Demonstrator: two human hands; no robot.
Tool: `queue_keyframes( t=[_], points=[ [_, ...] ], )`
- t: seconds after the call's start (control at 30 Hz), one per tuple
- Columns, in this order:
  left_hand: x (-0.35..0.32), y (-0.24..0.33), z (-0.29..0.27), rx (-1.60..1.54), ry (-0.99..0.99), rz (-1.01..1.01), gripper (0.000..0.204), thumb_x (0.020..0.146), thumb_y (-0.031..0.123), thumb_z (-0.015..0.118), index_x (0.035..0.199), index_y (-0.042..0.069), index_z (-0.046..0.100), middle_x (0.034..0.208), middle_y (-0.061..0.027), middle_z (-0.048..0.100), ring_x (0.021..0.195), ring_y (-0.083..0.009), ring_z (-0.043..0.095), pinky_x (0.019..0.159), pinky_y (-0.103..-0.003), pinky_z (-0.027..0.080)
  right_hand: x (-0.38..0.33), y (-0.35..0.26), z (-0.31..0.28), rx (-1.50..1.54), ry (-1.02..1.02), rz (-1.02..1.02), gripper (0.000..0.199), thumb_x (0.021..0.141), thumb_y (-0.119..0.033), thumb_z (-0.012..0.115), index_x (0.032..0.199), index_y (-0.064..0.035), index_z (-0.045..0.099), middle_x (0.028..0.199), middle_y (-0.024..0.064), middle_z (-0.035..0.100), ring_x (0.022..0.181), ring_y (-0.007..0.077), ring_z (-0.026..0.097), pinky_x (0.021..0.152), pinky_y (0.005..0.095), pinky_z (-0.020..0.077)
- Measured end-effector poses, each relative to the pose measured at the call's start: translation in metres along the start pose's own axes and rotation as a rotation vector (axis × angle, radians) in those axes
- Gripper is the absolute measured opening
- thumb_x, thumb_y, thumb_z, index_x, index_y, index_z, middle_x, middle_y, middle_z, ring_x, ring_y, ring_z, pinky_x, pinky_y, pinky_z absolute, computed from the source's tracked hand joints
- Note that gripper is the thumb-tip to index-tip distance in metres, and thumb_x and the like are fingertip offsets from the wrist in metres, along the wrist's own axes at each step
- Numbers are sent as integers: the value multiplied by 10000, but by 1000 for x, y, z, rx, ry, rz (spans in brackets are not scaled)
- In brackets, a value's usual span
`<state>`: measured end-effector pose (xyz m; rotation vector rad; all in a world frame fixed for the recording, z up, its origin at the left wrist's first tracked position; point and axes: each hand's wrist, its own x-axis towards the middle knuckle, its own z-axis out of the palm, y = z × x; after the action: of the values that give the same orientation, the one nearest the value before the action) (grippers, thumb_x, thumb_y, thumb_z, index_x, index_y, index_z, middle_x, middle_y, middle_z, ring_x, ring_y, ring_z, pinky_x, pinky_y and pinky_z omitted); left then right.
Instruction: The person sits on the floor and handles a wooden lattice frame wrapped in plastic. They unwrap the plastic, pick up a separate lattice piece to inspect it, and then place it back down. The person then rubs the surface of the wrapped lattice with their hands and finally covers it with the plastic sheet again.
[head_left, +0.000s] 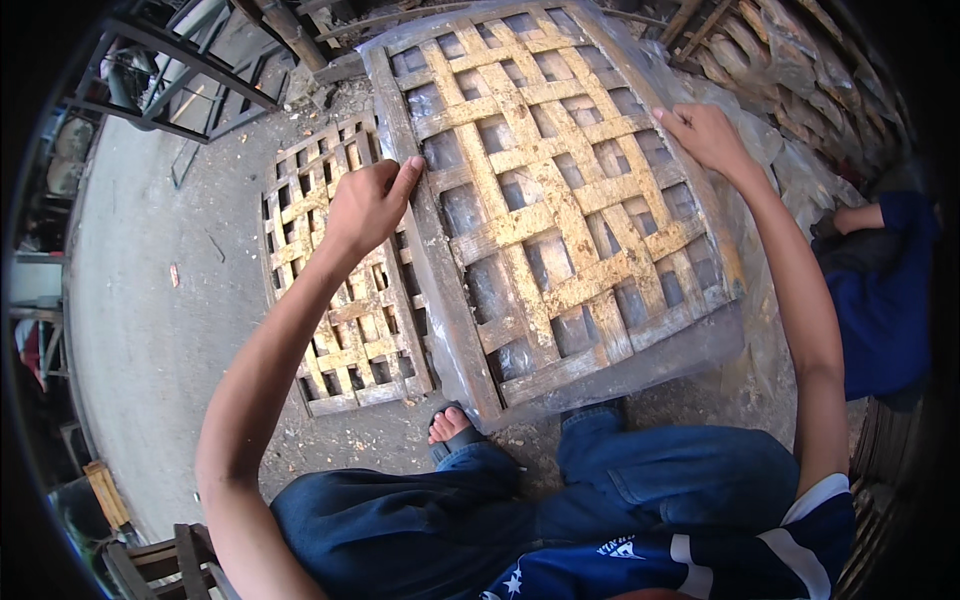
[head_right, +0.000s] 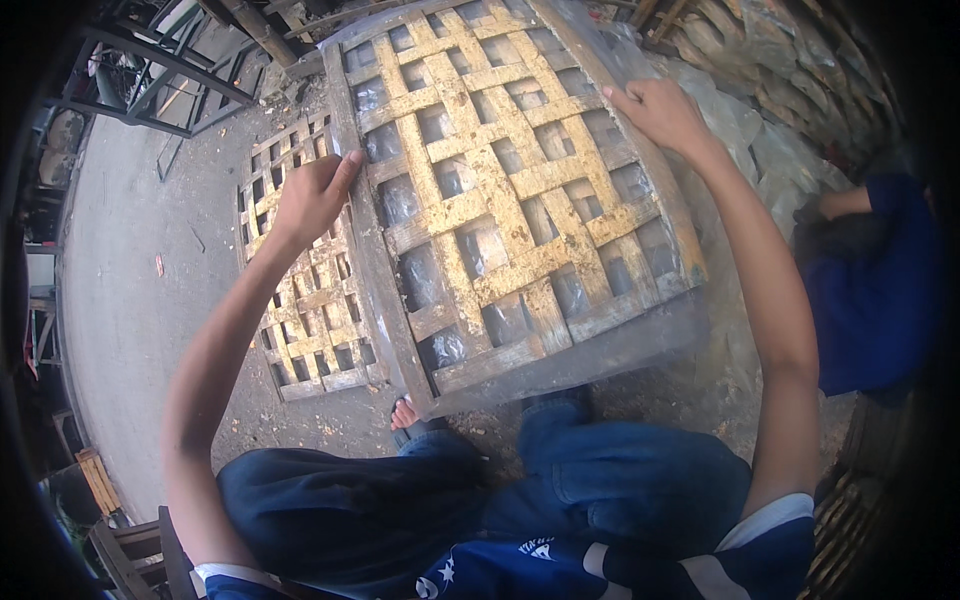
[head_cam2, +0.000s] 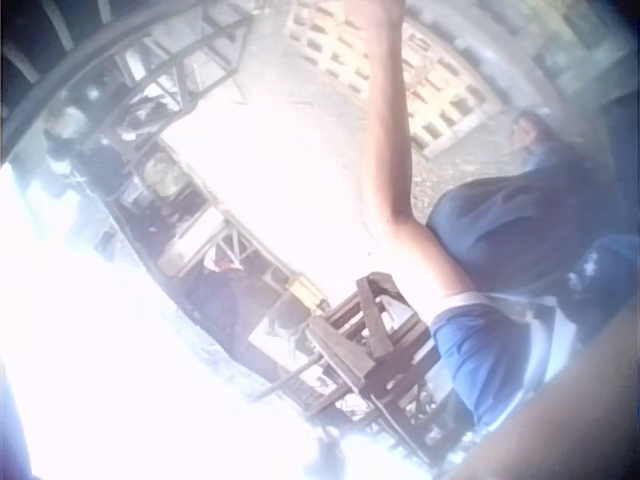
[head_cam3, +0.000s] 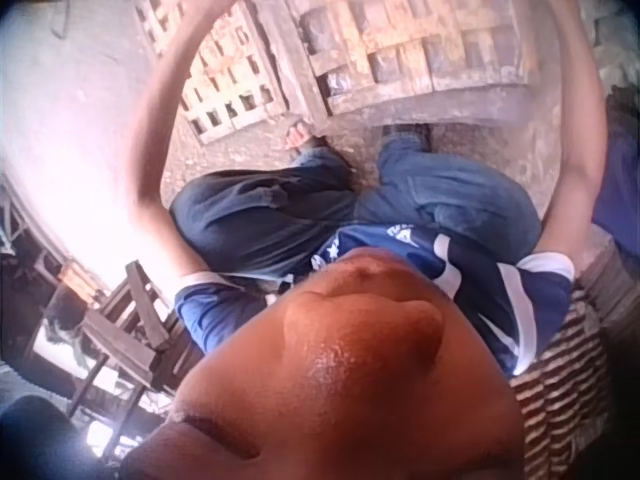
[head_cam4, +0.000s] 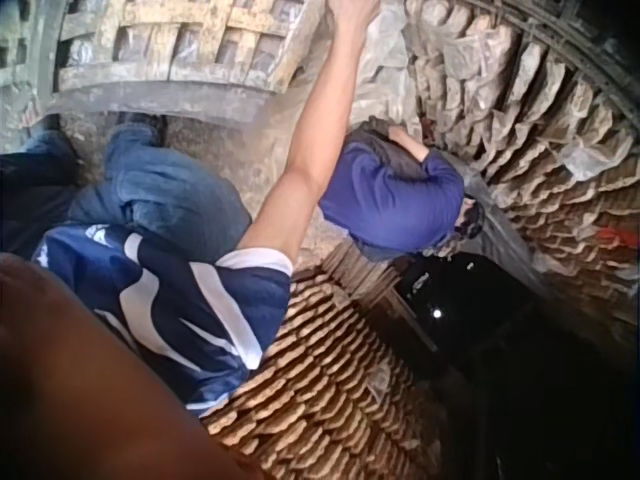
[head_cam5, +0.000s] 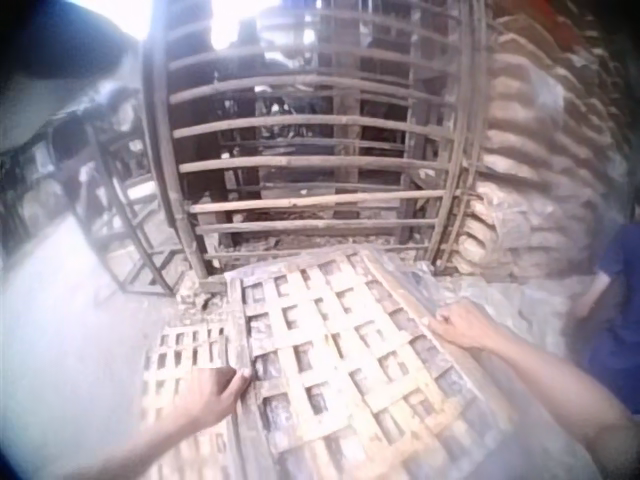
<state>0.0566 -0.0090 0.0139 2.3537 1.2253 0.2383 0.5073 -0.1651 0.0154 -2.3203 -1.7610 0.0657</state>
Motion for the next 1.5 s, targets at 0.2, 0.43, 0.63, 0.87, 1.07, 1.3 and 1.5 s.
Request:
queue_keyframes(
  t=[0.2, 0.43, 0.63, 0.87, 1.07, 1.3, 1.5],
  points=[
    [10, -1, -2, 86, 36, 70, 729, 1061, 603, 426, 751, -12, 668, 624, -209, 630, 596, -326, 640, 642, -505, 515, -7, 8, -1, 87, 11, -89, 686, 1009, -554, 553, 681, 49, 552, 582, 179, 494, 551, 284, 444, 593, 452, 388],
    [12, -2, 5, 82, 29, 92, 672, 1067, 577, 423, 823, -4, 655, 684, -234, 642, 667, -367, 663, 685, -513, 513, -11, 13, -6, 76, -42, 22, 644, 1011, -543, 567, 738, 40, 590, 624, 170, 520, 582, 263, 475, 610, 424, 399],
    [-1, -13, 2, -31, 166, 116, 522, 1050, 495, 517, 1158, -1, 636, 1040, -195, 685, 892, -335, 672, 833, -472, 531, -12, -23, -15, 45, 256, -228, 402, 990, -392, 641, 1203, -51, 622, 1172, 157, 644, 1019, 301, 645, 905, 421, 514],
    [-25, -17, 3, 56, 137, 473, 672, 1022, 525, 529, 1510, 70, 450, 1581, -212, 390, 1477, -403, 377, 1176, -547, 371, -52, -170, -1, 192, 95, -776, 506, 947, -292, 674, 1381, -50, 577, 1467, 153, 548, 1362, 328, 520, 1127, 472, 432],
    [-39, -13, 21, -51, -2, 446, 730, 1063, 484, 455, 1625, 61, 261, 1714, -180, 149, 1555, -388, 229, 1245, -493, 262, -68, -230, 31, 207, 9, -845, 551, 912, -308, 713, 1348, 12, 608, 1464, 195, 536, 1399, 329, 468, 1169, 474, 363],
    [-42, -14, 20, 5, -30, 402, 737, 1070, 531, 426, 1623, 70, 268, 1720, -160, 136, 1537, -401, 269, 1228, -502, 289, -80, -240, 46, 241, 33, -785, 478, 861, -256, 769, 1257, -6, 678, 1424, 179, 554, 1378, 330, 470, 1137, 493, 393],
    [-40, -16, 21, 36, -25, 433, 770, 1072, 562, 393, 1628, 53, 236, 1723, -164, 107, 1547, -389, 246, 1228, -517, 294, -68, -247, 45, 324, 119, -836, 220, 791, -191, 818, 925, -22, 773, 1351, 106, 630, 1344, 295, 509, 1101, 471, 430]
  ],
)
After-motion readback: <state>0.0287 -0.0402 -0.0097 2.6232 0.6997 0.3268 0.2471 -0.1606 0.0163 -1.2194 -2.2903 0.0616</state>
